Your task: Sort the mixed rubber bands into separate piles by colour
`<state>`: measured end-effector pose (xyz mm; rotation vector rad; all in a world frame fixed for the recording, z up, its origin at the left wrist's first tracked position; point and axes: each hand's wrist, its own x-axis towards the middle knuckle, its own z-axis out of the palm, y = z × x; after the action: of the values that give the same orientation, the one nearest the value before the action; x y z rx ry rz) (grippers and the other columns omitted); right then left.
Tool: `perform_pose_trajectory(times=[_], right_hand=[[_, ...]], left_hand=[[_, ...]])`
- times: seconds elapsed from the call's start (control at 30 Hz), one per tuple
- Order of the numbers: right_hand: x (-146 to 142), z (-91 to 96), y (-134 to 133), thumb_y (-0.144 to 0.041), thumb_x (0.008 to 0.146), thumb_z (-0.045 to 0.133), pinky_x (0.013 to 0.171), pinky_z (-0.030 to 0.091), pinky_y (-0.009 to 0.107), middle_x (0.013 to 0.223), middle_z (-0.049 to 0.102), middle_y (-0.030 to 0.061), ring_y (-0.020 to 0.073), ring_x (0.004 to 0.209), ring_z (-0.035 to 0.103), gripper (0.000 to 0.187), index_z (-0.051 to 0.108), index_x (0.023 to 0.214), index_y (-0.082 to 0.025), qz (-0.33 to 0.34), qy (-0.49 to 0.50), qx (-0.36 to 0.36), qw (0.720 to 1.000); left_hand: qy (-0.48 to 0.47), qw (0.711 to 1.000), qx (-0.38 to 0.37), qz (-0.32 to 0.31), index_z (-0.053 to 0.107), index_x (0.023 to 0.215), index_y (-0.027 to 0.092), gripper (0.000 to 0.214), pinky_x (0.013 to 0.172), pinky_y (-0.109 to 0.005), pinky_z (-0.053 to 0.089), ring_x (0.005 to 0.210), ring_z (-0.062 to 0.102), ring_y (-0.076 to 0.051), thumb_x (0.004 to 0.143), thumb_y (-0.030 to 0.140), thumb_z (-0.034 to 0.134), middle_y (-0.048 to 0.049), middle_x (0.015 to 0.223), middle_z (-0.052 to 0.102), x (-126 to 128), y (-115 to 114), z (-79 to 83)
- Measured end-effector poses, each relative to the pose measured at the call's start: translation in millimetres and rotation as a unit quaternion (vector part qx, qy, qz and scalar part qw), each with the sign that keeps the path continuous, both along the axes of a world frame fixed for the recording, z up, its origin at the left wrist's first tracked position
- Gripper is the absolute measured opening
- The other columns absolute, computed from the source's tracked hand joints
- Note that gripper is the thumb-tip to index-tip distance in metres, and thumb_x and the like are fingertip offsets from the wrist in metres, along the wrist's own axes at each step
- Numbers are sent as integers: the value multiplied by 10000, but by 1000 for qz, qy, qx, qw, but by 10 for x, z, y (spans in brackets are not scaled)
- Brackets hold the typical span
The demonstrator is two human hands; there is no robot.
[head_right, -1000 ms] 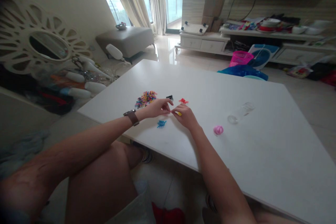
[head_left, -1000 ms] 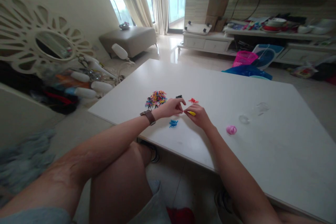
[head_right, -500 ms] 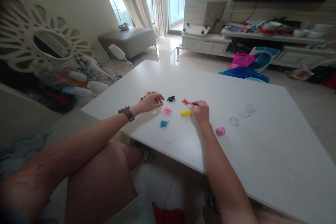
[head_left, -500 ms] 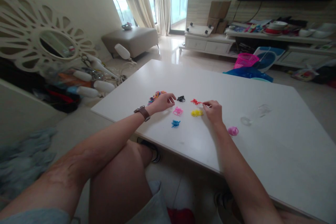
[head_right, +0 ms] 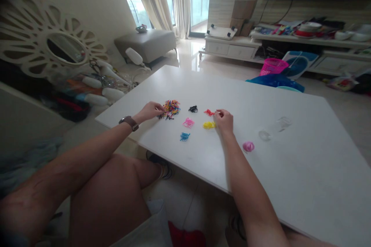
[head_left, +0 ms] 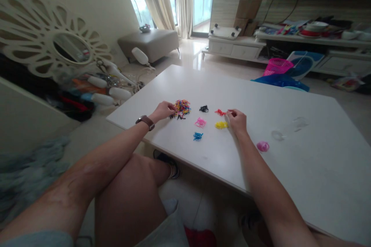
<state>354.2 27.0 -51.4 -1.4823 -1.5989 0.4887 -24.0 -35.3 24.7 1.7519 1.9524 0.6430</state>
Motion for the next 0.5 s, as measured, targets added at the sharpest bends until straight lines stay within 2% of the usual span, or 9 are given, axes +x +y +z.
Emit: perform_pose_trajectory(times=[0.17,0.37,0.5], right_hand=[[28,9,-15,-461,843,530,701,463,330,792,726,85,205,695,621,374,747,889,-160,-13,-3,17,1000],[52,3,-19,-466,850,523,696,436,327,753,690,57,196,689,590,337,694,819,-177,-21,-6,20,1000],[59,8,-27,-463,849,527,705,438,328,755,688,54,198,699,590,323,682,807,-182,-15,-5,16,1000]], left_hand=[[6,1000,7,-24,819,781,156,180,596,-249,418,607,569,-144,666,254,721,-36,639,710,-37,-13,-50],[11,995,13,-102,826,924,138,317,593,-245,393,621,548,-141,679,267,671,-24,671,701,58,-16,-136],[22,994,34,-106,821,873,148,287,614,-256,408,632,560,-148,694,244,618,-29,700,709,103,-19,-206]])
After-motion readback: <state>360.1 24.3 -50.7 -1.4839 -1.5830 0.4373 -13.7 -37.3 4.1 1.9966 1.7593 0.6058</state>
